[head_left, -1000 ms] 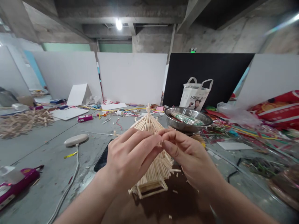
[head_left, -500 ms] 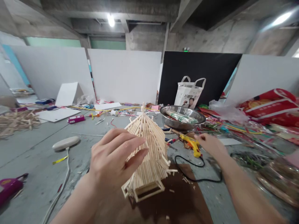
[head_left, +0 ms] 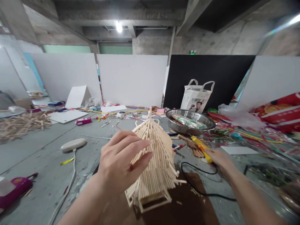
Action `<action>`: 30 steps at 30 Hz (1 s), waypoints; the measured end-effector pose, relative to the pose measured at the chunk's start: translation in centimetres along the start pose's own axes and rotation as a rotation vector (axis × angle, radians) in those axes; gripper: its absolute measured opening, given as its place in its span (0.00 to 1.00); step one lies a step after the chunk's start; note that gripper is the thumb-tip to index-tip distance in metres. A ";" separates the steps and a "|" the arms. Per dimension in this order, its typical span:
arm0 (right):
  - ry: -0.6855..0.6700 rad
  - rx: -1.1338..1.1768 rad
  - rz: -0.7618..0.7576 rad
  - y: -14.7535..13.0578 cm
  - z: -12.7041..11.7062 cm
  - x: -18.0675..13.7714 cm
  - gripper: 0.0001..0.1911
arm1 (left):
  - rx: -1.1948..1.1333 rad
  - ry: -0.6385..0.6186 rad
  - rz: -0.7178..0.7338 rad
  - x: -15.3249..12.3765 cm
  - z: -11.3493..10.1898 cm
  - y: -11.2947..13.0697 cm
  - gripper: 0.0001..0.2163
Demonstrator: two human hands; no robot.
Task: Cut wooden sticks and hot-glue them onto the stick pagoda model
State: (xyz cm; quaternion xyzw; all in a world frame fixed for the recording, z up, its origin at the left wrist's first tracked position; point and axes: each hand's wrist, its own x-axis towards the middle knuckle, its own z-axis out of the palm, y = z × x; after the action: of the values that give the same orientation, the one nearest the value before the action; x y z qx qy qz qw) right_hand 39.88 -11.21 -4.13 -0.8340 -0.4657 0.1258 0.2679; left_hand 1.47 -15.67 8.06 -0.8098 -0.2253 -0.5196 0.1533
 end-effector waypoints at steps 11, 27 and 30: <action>-0.129 1.046 -0.097 -9.1 -4.8 -5.7 0.05 | 0.011 -0.016 -0.020 0.0 -0.1 -0.1 0.06; -0.007 0.786 -0.739 -15.0 -3.1 -13.7 0.10 | 0.006 -0.025 -0.009 0.1 0.3 0.0 0.05; 0.003 0.736 -0.789 -14.8 -2.5 -13.6 0.10 | 0.011 -0.028 0.002 0.1 0.4 -0.1 0.06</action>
State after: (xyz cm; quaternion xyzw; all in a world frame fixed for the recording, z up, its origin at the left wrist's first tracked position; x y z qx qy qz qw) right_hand 23.26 -17.28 5.68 -0.4470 -0.6682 0.1694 0.5700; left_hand 1.79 -15.39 8.01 -0.8163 -0.2296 -0.5068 0.1550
